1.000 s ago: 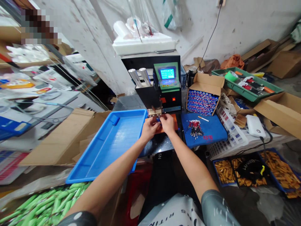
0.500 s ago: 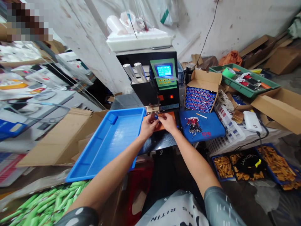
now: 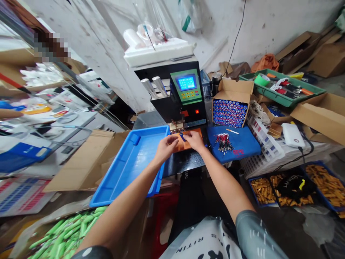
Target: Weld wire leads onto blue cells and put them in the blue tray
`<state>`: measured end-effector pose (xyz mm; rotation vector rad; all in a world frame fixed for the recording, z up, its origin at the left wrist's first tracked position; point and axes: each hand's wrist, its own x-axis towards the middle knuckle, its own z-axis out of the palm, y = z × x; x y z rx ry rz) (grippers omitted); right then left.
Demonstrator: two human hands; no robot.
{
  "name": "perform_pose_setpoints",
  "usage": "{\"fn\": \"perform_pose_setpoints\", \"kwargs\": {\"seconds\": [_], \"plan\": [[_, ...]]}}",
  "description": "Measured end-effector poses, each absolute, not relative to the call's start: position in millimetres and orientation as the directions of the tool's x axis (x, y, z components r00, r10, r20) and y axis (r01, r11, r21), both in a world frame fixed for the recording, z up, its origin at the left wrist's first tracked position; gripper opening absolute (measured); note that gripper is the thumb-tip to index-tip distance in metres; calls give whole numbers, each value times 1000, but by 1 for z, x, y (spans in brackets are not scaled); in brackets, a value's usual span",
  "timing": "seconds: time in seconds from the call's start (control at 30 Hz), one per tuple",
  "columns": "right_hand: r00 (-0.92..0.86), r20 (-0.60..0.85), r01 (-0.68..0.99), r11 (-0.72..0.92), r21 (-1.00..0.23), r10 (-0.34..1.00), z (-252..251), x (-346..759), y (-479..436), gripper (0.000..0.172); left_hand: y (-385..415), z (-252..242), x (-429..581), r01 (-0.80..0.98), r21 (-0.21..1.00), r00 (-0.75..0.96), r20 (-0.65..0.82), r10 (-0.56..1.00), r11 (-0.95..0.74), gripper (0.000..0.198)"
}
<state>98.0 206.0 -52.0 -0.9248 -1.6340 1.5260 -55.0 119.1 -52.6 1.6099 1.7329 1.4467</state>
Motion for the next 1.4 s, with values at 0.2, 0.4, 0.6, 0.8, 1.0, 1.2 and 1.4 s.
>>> {"fn": "perform_pose_setpoints", "kwargs": {"seconds": [0.2, 0.4, 0.6, 0.8, 1.0, 1.2, 1.4], "plan": [[-507, -4, 2, -4, -1000, 862, -45, 101, 203, 29, 105, -54, -46, 620, 779, -196, 271, 942, -95, 26], [-534, -15, 10, -12, -1000, 846, -43, 105, 202, 34, 107, -53, -37, 629, 767, -206, 324, 923, -128, 19], [-671, 7, 87, 88, -992, 742, -43, 113, 205, 34, 109, -43, -37, 700, 692, -150, 385, 911, -177, 19], [-697, 21, 82, 109, -991, 717, -44, 114, 207, 32, 112, -40, -37, 734, 644, -98, 418, 903, -218, 16], [-668, -39, -14, -65, -998, 743, -43, 120, 205, 43, 103, -43, -45, 728, 566, 25, 541, 841, -386, 31], [-663, -44, -149, -190, -970, 747, -45, 122, 208, 51, 118, -54, -52, 694, 614, 160, 378, 912, -377, 57], [-637, -104, -262, -341, -903, 764, -43, 120, 211, 48, 124, -61, -48, 645, 672, 93, 404, 910, -364, 46]]}}
